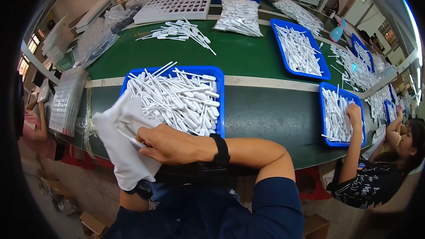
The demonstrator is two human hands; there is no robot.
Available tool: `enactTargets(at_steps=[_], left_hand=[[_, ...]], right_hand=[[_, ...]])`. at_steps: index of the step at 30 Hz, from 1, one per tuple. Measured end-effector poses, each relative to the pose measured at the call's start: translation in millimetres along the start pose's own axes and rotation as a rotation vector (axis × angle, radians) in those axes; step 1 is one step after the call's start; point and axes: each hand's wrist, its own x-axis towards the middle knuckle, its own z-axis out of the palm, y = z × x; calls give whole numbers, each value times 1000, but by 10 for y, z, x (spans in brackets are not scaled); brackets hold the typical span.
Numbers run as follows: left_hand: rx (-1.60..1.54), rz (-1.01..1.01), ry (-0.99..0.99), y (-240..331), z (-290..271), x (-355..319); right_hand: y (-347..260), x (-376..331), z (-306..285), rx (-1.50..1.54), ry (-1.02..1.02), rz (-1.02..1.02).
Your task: The person picks up a swab from a blue tray, wipes it with a cloth, and places it onto the table, repeating the process for several swabs.
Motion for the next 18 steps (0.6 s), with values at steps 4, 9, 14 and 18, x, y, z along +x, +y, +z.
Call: enactTargets(at_steps=[4, 9, 14, 18], left_hand=[[56, -165, -58, -140, 70, -125], [-82, -431, -86, 49, 317, -290], [123, -650, -314, 84, 311, -179], [206, -614, -373, -203, 152, -147]], right_hand=[[151, -37, -49, -7, 120, -67], [-109, -45, -419, -184, 52, 37], [-34, 14, -530, 13, 191, 143], [32, 47, -564, 232, 325, 90]])
